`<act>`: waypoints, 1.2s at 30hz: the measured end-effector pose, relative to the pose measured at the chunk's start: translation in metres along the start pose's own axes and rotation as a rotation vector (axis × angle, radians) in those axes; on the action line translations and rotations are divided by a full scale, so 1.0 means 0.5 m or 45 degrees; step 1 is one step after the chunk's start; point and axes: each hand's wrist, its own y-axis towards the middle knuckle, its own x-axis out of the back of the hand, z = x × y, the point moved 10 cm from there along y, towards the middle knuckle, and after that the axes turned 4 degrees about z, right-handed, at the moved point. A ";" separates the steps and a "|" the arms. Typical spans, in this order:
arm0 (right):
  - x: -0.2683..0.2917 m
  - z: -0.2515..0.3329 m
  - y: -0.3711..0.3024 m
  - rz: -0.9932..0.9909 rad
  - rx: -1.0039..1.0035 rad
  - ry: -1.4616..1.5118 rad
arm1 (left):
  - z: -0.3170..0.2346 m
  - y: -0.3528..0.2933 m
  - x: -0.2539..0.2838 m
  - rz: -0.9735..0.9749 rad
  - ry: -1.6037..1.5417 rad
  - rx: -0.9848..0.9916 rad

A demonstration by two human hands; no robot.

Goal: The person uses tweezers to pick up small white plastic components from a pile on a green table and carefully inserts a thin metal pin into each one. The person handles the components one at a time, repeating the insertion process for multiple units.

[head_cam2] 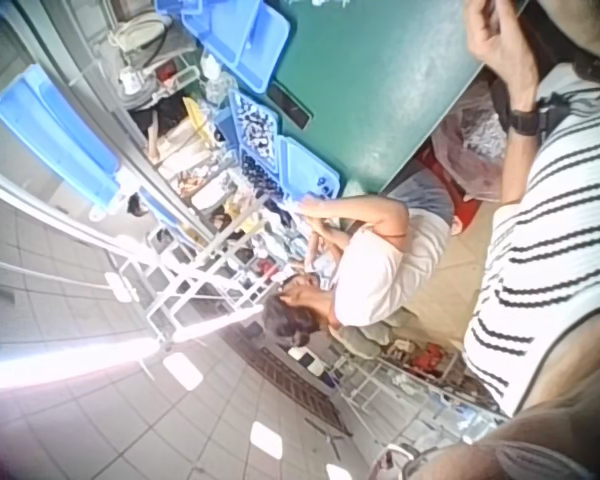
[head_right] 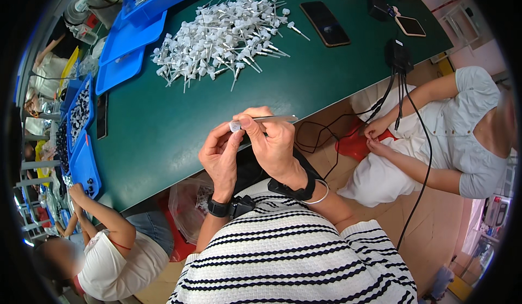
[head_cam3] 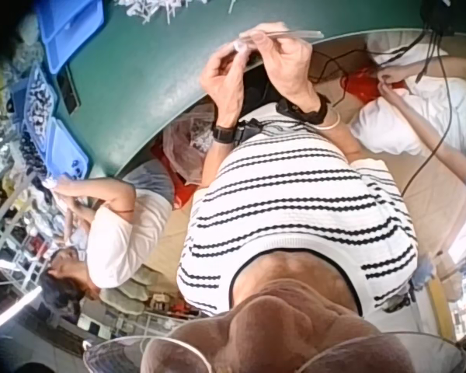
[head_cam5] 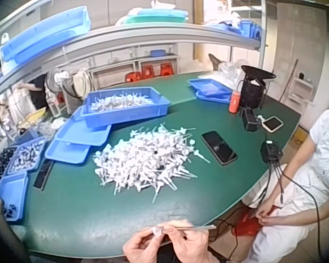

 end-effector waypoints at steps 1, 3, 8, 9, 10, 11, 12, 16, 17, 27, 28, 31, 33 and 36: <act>0.000 0.002 0.000 -0.003 0.008 0.000 | 0.000 0.000 0.000 -0.001 0.006 0.001; 0.000 0.002 0.000 0.002 0.013 -0.016 | -0.001 0.000 0.000 -0.002 -0.001 -0.001; 0.004 0.005 0.000 -0.016 0.035 -0.030 | 0.001 -0.001 -0.001 -0.002 -0.027 0.009; 0.005 0.003 -0.001 -0.019 0.028 -0.035 | 0.002 0.000 -0.002 -0.001 -0.033 0.010; 0.006 0.002 -0.001 -0.023 0.020 -0.040 | 0.003 0.000 -0.002 0.000 -0.038 0.011; 0.007 0.007 -0.001 -0.026 0.047 -0.063 | 0.003 0.000 -0.002 -0.002 -0.041 0.010; 0.007 0.012 -0.001 -0.029 0.075 -0.085 | 0.002 -0.001 -0.002 -0.004 -0.043 0.009; 0.010 0.021 -0.001 -0.039 0.140 -0.136 | 0.005 0.000 -0.002 -0.003 -0.060 0.009; 0.010 0.021 -0.001 -0.033 0.139 -0.143 | 0.007 0.000 -0.002 -0.004 -0.057 0.015; 0.010 0.021 0.001 0.006 0.128 -0.165 | 0.021 -0.002 -0.004 0.015 -0.098 0.094; 0.009 0.021 0.002 0.013 0.129 -0.168 | 0.021 -0.002 -0.004 0.014 -0.098 0.095; 0.007 0.028 0.005 0.032 0.162 -0.201 | 0.020 -0.002 -0.005 0.018 -0.106 0.100; 0.007 0.028 0.005 0.037 0.160 -0.201 | 0.019 -0.001 -0.006 0.024 -0.097 0.096; 0.005 0.032 0.007 0.058 0.168 -0.216 | 0.022 -0.001 -0.006 0.030 -0.096 0.087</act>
